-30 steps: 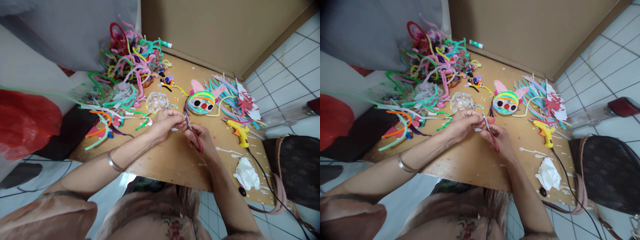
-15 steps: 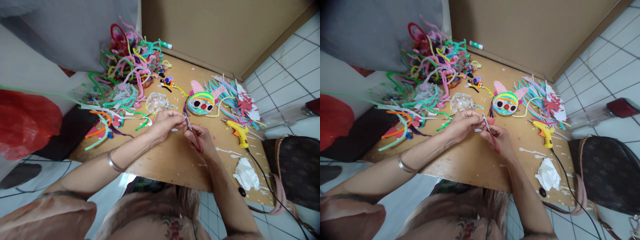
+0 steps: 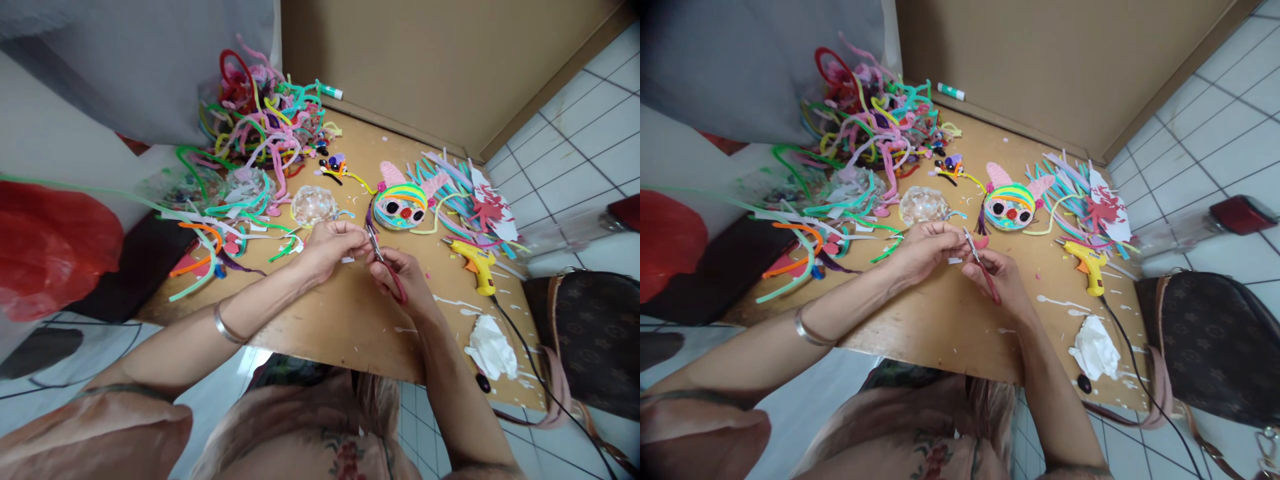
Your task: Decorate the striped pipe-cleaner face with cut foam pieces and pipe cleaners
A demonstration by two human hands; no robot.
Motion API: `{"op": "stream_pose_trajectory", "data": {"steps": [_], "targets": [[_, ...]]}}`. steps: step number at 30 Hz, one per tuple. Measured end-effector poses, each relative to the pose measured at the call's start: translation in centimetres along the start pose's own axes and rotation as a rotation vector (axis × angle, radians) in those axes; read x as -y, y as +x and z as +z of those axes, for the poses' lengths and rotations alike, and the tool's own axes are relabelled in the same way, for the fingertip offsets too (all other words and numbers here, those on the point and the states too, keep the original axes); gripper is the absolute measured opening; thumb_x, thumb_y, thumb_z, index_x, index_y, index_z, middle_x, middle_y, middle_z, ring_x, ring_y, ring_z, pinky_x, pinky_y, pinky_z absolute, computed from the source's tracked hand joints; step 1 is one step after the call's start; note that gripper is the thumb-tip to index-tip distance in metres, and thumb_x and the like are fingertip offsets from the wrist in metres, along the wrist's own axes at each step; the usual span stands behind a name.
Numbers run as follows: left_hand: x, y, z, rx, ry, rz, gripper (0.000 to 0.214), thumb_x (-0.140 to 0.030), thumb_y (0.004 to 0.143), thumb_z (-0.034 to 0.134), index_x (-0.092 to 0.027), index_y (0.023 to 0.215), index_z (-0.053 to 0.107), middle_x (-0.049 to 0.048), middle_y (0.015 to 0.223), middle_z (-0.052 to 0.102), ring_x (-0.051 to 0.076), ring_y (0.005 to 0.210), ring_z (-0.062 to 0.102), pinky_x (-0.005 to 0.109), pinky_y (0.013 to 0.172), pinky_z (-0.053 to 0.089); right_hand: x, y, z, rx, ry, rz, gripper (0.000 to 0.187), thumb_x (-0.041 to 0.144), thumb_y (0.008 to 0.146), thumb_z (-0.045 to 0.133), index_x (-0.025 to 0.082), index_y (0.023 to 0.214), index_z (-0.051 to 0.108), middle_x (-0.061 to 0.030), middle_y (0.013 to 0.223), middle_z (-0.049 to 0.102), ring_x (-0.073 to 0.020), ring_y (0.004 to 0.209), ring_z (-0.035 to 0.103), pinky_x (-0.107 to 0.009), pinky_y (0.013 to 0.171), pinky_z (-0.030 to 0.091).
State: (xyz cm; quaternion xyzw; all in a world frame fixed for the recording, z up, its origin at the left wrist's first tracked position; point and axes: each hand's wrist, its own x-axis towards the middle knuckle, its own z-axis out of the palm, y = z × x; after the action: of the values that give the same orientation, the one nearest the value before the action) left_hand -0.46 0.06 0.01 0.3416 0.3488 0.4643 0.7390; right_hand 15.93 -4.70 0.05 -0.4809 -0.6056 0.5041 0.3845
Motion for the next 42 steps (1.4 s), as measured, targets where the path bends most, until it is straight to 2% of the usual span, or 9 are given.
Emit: {"op": "stream_pose_trajectory", "data": {"steps": [6, 9, 11, 15, 19, 25, 34, 39, 42], "targets": [[0.0, 0.0, 0.0, -0.015, -0.004, -0.024, 0.008, -0.014, 0.064, 0.074, -0.012, 0.063, 0.067, 0.0014, 0.062, 0.069, 0.009, 0.059, 0.064, 0.023, 0.067, 0.052, -0.2, 0.1, 0.1, -0.019, -0.038, 0.065, 0.038, 0.054, 0.075, 0.075, 0.019, 0.071, 0.058, 0.0087, 0.048, 0.041, -0.0055, 0.039, 0.034, -0.021, 0.040, 0.025], [0.0, 0.1, 0.0, -0.022, -0.037, -0.030, 0.010, -0.015, 0.066, 0.077, -0.012, 0.065, 0.067, 0.0010, 0.064, 0.070, 0.009, 0.063, 0.065, 0.022, 0.069, 0.052, -0.5, 0.3, -0.1, -0.096, -0.113, 0.091, 0.042, 0.059, 0.073, 0.072, 0.019, 0.076, 0.062, 0.0077, 0.050, 0.043, -0.0070, 0.040, 0.036, -0.022, 0.042, 0.027], [0.0, 0.3, -0.2, -0.024, -0.062, -0.051, 0.011, -0.017, 0.068, 0.079, -0.012, 0.068, 0.069, 0.0018, 0.070, 0.072, 0.008, 0.066, 0.066, 0.021, 0.070, 0.052, -0.8, 0.6, -0.4, -0.222, -0.287, 0.095, 0.043, 0.060, 0.073, 0.072, 0.018, 0.083, 0.065, 0.0059, 0.054, 0.048, -0.0087, 0.044, 0.039, -0.024, 0.047, 0.030], [0.2, 0.5, -0.5, -0.009, -0.088, -0.099, 0.013, -0.019, 0.073, 0.080, -0.011, 0.075, 0.071, 0.0031, 0.075, 0.073, 0.008, 0.068, 0.066, 0.021, 0.071, 0.052, -1.0, 0.8, -1.3, -0.439, -0.919, 0.215, 0.034, 0.039, 0.077, 0.072, 0.018, 0.103, 0.068, -0.0025, 0.070, 0.066, -0.0167, 0.060, 0.055, -0.026, 0.058, 0.032], [0.2, 0.5, -0.5, -0.009, -0.098, -0.123, 0.010, -0.017, 0.074, 0.079, -0.010, 0.074, 0.071, 0.0032, 0.073, 0.073, 0.008, 0.067, 0.067, 0.021, 0.071, 0.053, -0.2, 0.5, -1.5, -0.324, -1.211, 0.303, 0.032, 0.024, 0.084, 0.060, 0.023, 0.115, 0.068, -0.0092, 0.092, 0.076, -0.0236, 0.077, 0.066, -0.028, 0.061, 0.032], [0.1, 0.4, -0.3, -0.001, -0.080, -0.143, 0.007, -0.014, 0.073, 0.076, -0.011, 0.072, 0.071, 0.0047, 0.075, 0.074, 0.010, 0.068, 0.067, 0.023, 0.071, 0.052, 0.9, -0.1, -1.2, -0.186, -1.287, 0.291, 0.035, 0.021, 0.089, 0.055, 0.028, 0.120, 0.070, -0.0082, 0.106, 0.076, -0.0252, 0.094, 0.068, -0.029, 0.065, 0.036], [1.1, 0.2, -0.2, 0.025, -0.009, -0.116, 0.017, -0.022, 0.067, 0.083, -0.012, 0.072, 0.071, 0.0020, 0.073, 0.073, 0.008, 0.066, 0.067, 0.021, 0.070, 0.052, 1.2, -0.6, -1.5, -0.073, -1.261, 0.219, 0.033, 0.016, 0.086, 0.060, 0.023, 0.115, 0.071, -0.0093, 0.102, 0.074, -0.0245, 0.095, 0.067, -0.028, 0.071, 0.040], [1.6, 0.4, -0.4, 0.047, 0.017, -0.104, 0.019, -0.025, 0.066, 0.084, -0.012, 0.071, 0.071, 0.0016, 0.071, 0.071, 0.008, 0.066, 0.065, 0.023, 0.071, 0.051, 1.3, -0.6, -1.6, -0.206, -1.156, 0.207, 0.024, 0.021, 0.090, 0.054, 0.019, 0.099, 0.076, -0.0126, 0.095, 0.075, -0.0242, 0.085, 0.067, -0.031, 0.070, 0.042], [2.0, 0.3, -0.3, 0.058, 0.025, -0.081, 0.023, -0.027, 0.062, 0.087, -0.013, 0.072, 0.072, 0.0016, 0.071, 0.070, 0.009, 0.067, 0.063, 0.025, 0.072, 0.050, 1.1, -0.6, -1.2, -0.331, -0.753, 0.041, 0.024, 0.028, 0.090, 0.055, 0.017, 0.091, 0.076, -0.0090, 0.084, 0.074, -0.0194, 0.075, 0.066, -0.029, 0.068, 0.046]]}}
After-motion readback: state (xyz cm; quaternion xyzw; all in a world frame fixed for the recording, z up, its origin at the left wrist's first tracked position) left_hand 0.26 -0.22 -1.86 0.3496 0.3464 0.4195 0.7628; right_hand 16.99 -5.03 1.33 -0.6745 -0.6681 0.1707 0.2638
